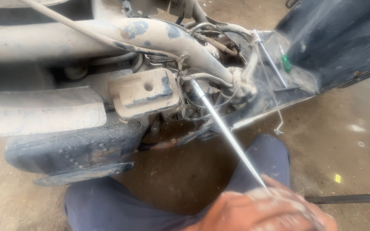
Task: Using a T-handle socket wrench to remove bolts from a scooter engine and frame.
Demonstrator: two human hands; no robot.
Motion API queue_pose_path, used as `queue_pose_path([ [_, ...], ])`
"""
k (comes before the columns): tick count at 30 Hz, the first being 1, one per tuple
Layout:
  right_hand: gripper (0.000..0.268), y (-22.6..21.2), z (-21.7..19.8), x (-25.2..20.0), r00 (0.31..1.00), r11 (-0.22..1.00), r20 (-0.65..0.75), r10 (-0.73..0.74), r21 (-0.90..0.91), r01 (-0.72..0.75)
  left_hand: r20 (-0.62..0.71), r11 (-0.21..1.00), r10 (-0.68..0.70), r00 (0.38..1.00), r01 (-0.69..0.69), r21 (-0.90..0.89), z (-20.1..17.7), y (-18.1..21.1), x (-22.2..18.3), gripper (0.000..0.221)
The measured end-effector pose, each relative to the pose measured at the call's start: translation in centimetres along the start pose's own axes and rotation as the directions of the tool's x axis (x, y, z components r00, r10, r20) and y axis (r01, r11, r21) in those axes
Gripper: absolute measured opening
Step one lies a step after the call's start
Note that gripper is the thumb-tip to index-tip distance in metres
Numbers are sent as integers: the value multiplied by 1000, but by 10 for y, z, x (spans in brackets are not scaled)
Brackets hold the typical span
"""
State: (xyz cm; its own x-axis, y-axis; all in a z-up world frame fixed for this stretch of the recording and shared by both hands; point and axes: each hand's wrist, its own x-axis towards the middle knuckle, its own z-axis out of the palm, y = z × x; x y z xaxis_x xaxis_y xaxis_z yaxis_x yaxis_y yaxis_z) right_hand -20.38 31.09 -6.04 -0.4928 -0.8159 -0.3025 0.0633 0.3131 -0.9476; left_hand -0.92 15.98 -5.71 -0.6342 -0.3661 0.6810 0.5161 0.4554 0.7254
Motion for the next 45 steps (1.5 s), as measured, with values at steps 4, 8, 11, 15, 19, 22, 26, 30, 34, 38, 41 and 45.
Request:
queue_pose_path([
  [4,71,46,8,3,998,998,14,-54,-36,55,-253,886,132,958,0,465,-74,21,36,25],
  [8,73,8,38,20,808,867,317,-496,121,484,-412,496,180,893,280,822,-120,-3,40,31],
  [11,48,-22,55,31,680,772,367,-635,323,547,-315,133,210,925,292,947,-159,-7,49,46],
  [15,42,-30,37,23,508,522,255,-823,690,500,-20,-382,123,992,66,922,-173,23,88,61],
  [19,48,-24,24,12,642,442,60,-765,774,454,-184,-492,-234,955,46,869,-156,38,129,86],
  [22,65,-64,4,13,742,371,48,-669,886,278,-240,-476,-255,937,95,875,-151,30,140,72],
  [26,42,-86,19,40,772,383,-100,-627,824,417,-285,-464,-498,819,26,885,-148,47,157,34],
  [30,32,3,53,106,684,477,-261,-681,551,685,-315,-431,-492,812,87,898,-164,57,151,44],
  [34,24,22,115,115,766,618,-187,-614,490,615,-259,-379,-470,844,73,923,-166,53,156,43],
  [38,37,16,163,104,748,638,-129,-651,441,631,-187,-254,-446,875,76,964,-171,43,160,37],
  [41,42,99,202,99,779,689,-124,-615,395,607,-152,-224,-400,904,65,972,-172,41,157,33],
  [45,47,131,224,108,804,636,-60,-592,578,511,-147,-335,-368,918,17,942,-174,38,163,37],
])
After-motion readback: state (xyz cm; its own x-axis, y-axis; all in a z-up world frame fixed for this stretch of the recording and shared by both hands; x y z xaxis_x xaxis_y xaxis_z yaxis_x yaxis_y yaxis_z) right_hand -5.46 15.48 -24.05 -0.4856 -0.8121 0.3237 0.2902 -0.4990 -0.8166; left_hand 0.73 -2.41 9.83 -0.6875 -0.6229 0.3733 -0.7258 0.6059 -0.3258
